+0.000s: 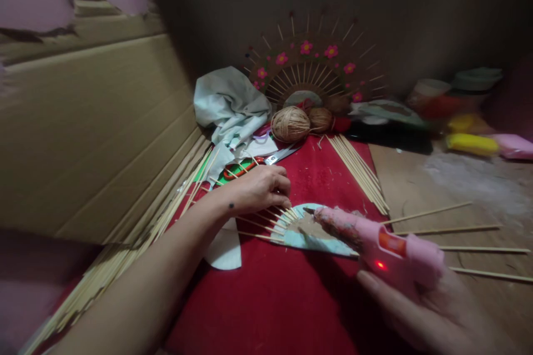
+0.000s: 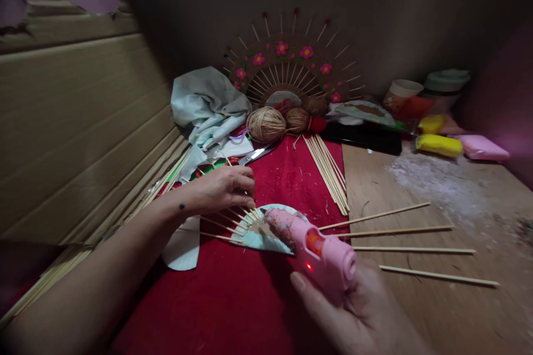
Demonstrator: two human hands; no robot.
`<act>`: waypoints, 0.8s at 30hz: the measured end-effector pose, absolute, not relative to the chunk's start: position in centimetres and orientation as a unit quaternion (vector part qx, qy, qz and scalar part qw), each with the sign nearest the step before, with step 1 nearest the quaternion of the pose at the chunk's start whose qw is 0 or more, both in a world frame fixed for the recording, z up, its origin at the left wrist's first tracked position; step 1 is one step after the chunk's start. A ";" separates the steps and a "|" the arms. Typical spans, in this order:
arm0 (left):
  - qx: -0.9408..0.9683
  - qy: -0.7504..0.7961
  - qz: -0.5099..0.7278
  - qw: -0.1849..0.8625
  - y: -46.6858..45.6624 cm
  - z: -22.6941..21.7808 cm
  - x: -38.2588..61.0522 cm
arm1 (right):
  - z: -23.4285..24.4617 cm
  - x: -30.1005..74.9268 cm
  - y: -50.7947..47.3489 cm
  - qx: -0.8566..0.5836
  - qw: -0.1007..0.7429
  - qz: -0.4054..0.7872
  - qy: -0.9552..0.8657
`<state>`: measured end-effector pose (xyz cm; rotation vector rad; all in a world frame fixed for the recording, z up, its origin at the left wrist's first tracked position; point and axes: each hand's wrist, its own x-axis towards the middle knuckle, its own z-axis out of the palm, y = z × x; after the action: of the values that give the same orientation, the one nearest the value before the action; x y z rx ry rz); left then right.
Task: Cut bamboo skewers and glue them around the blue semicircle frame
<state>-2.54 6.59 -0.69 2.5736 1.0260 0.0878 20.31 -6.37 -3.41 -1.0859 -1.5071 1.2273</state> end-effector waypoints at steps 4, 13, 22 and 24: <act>0.912 0.371 0.011 0.177 6.5 -0.5 -2.2 | -3.4 20.4 -6.3 -0.431 0.433 0.495 -0.618; 0.908 0.372 0.024 0.190 6.5 -0.6 -2.3 | -3.4 20.9 -6.1 -0.436 0.384 0.499 -0.643; 0.909 0.337 0.088 0.229 6.3 0.0 -3.3 | -3.4 20.6 -6.3 -0.439 0.420 0.477 -0.635; 0.907 0.339 0.081 0.236 6.4 -0.3 -3.2 | -3.5 20.5 -6.3 -0.439 0.435 0.482 -0.621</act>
<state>-3.18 6.42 -0.29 2.4883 0.9297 0.2229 20.51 -6.34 -3.51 -1.0934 -1.5449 1.2010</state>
